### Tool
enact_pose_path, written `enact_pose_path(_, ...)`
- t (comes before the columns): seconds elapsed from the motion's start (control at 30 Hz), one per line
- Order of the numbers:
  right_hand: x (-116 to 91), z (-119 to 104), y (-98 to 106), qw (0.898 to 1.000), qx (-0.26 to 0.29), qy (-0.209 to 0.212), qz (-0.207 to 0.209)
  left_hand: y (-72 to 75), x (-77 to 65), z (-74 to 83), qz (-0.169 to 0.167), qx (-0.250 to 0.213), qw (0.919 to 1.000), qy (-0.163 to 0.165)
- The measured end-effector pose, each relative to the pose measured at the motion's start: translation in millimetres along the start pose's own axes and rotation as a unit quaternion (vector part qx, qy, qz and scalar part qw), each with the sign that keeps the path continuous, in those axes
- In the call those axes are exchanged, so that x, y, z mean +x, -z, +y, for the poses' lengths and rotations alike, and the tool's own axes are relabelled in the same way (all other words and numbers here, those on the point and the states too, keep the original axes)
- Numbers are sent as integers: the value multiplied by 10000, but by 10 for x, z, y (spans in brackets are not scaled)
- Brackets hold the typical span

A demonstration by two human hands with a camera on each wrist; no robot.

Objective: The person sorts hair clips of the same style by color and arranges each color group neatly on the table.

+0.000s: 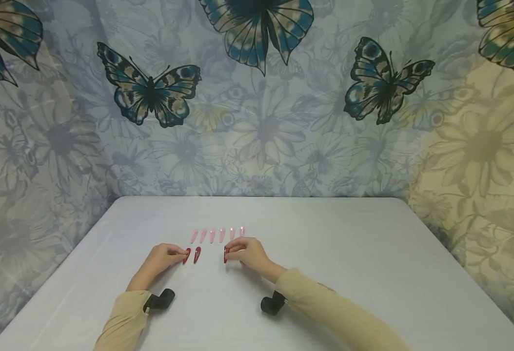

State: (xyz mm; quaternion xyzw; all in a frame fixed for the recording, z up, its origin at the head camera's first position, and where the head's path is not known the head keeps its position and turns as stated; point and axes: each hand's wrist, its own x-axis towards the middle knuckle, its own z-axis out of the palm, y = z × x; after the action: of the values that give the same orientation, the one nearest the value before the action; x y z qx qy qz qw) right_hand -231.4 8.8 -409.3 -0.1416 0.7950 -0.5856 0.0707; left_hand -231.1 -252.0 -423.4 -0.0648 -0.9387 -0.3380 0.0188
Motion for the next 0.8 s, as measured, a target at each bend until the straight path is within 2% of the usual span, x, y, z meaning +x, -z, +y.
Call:
enact_pose_path(0.2, 105, -2, -175, 9998, 92, 162, 118, -2, 8, -13, 38, 15, 10000, -2)
enact_pose_path(0.4, 170, -3, -345, 9996, -154, 138, 192, -2, -1, -1, -18, -13, 10000, 85)
enact_pose_path(0.6, 251, -29, -426, 9986, -138, 184, 471, 4, 10, 5, -22, -6, 10000, 94)
enact_pose_path(0.8, 309, 26, -494, 9980, -303, 75, 553, 10, 15, -1, -55, -36, 9999, 157)
